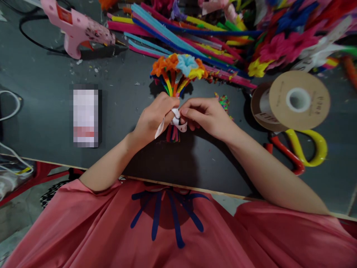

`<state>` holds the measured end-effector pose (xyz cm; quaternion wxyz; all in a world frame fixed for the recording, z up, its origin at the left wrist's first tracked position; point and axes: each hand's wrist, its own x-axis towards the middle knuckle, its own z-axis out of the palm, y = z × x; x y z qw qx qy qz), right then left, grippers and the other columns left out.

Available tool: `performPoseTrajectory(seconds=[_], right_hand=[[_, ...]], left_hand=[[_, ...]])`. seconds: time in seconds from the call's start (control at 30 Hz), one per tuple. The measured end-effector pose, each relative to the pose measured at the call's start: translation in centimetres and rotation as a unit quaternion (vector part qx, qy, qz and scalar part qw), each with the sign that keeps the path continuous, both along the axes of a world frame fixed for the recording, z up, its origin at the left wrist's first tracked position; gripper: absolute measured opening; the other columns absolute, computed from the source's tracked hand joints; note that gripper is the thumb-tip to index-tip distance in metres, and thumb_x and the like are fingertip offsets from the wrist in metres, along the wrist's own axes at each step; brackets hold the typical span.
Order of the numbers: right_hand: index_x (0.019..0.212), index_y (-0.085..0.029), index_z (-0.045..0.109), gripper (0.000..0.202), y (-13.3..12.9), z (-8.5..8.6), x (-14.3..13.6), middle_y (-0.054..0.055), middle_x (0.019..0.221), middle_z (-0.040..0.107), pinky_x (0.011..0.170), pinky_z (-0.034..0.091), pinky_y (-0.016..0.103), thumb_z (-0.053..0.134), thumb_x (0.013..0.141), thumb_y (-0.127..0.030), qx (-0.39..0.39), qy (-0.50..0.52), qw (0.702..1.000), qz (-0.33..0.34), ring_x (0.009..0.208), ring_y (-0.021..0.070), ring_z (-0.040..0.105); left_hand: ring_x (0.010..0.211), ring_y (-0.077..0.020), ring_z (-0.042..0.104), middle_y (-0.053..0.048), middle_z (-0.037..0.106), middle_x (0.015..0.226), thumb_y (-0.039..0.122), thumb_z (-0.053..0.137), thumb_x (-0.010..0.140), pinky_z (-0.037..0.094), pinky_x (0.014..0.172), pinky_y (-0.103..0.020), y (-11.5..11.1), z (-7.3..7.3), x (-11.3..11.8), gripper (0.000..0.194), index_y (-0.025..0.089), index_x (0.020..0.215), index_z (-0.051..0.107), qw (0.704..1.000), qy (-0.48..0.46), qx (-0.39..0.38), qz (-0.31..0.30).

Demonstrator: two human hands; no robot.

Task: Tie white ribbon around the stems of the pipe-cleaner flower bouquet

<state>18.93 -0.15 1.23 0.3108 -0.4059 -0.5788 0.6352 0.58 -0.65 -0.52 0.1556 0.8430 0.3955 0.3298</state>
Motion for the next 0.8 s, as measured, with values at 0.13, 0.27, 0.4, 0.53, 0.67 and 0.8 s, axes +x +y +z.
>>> performPoseTrajectory(seconds=[0.13,0.27,0.4,0.53,0.67,0.8], right_hand=[[0.077,-0.015,0.056,0.008,0.1,-0.2,-0.2,-0.006,0.054,0.058,0.036,0.035,0.015,0.064,0.078,-0.016,-0.048,0.033,0.998,-0.030,0.039,0.0034,0.050],[0.078,-0.014,0.059,0.019,0.2,-0.2,-0.1,-0.006,0.053,0.056,0.037,0.034,0.017,0.073,0.073,-0.026,-0.023,0.009,1.000,-0.011,0.040,0.0031,0.047],[0.076,-0.014,0.061,0.017,0.3,-0.1,0.4,-0.005,0.054,0.055,0.043,0.034,0.019,0.071,0.077,-0.029,0.041,-0.035,0.999,-0.004,0.045,0.0045,0.047],[0.076,-0.016,0.062,0.007,0.3,0.0,0.8,-0.001,0.065,0.059,0.056,0.038,0.024,0.064,0.081,-0.021,0.189,-0.136,0.973,-0.009,0.059,0.0092,0.052],[0.075,-0.018,0.064,0.005,0.4,0.2,1.0,0.003,0.085,0.064,0.067,0.041,0.028,0.063,0.078,-0.014,0.288,-0.159,0.944,-0.025,0.075,0.0140,0.057],[0.072,-0.017,0.062,0.007,0.3,0.4,0.8,0.001,0.074,0.062,0.058,0.038,0.026,0.064,0.079,-0.019,0.210,-0.135,0.968,-0.031,0.063,0.0106,0.053]], left_hand=[[0.078,-0.0084,0.056,-0.001,0.054,0.084,0.024,0.047,0.092,0.048,0.070,-0.021,0.0,-0.5,0.0,0.006,0.022,0.097,0.051,1.000,-0.009,0.000,-0.014],[0.074,-0.0080,0.055,0.000,0.054,0.085,0.027,0.049,0.091,0.047,0.067,-0.021,0.0,-0.8,0.0,0.007,0.022,0.096,0.049,1.000,-0.026,-0.009,-0.004],[0.077,-0.0083,0.056,0.000,0.054,0.085,0.025,0.050,0.091,0.047,0.069,-0.021,0.1,-0.7,0.0,0.006,0.021,0.095,0.049,1.000,-0.019,-0.004,-0.022],[0.083,-0.0099,0.057,-0.001,0.057,0.085,0.022,0.049,0.091,0.047,0.073,-0.022,0.3,-0.3,0.0,0.003,0.021,0.093,0.051,0.998,-0.013,0.002,-0.057],[0.083,-0.0107,0.058,-0.002,0.057,0.087,0.022,0.046,0.092,0.047,0.075,-0.024,0.3,0.1,0.0,0.006,0.021,0.095,0.051,0.997,-0.004,-0.023,-0.072],[0.081,-0.0117,0.058,-0.002,0.058,0.085,0.025,0.045,0.092,0.047,0.074,-0.025,0.2,0.4,-0.1,0.007,0.021,0.092,0.051,0.996,-0.019,-0.042,-0.071]])
